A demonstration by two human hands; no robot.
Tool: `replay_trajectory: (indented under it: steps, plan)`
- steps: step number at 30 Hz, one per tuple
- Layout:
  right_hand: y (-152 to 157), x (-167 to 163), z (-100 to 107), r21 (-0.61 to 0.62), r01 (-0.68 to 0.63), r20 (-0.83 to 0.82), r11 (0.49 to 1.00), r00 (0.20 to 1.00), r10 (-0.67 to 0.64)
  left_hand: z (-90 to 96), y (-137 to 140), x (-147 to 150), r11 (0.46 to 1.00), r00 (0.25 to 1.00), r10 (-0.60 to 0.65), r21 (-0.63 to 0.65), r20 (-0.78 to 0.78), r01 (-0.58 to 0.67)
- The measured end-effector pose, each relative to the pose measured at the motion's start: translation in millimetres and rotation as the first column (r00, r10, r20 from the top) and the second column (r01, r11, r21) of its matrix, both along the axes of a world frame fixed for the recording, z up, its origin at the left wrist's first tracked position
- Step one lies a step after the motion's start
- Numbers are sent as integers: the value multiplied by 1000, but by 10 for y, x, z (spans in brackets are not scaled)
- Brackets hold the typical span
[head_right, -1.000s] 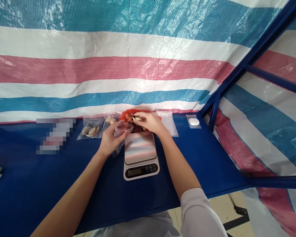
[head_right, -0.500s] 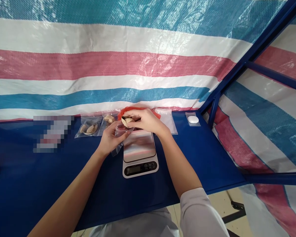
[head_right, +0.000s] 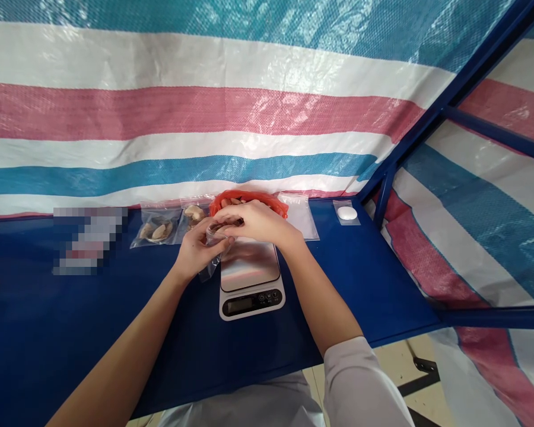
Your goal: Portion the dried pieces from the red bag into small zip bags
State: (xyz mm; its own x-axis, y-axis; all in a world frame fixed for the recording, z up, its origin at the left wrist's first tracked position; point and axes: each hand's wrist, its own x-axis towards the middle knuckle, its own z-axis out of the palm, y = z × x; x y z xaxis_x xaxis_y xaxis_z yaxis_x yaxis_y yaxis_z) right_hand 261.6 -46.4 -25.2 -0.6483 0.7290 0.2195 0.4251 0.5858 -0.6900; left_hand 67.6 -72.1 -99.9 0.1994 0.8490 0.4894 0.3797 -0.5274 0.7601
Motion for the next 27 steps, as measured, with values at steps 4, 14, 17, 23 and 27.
replay_trajectory:
  steps: [4,14,17,23,27]
  plan:
    - [-2,14,15,-46,-9,-21,999,1000,8,10,-7,2,1000,1000,-11,-2,-2,11]
    - [88,176,-39,-55,60,-80,997,995,-65,-40,11,-26,999,999,36,-22,23,-36]
    - [162,298,-93,-7,147,-34,989,988,-147,-38,-1,-50,998,998,54,-48,40,-52]
    - [292,453,-197,107,280,217,954,930,-297,8,-23,-87,989,987,94,-129,127,-78]
    - [271,388,-203,142,262,365,954,883,-297,122,0,-113,983,984,114,-159,140,-91]
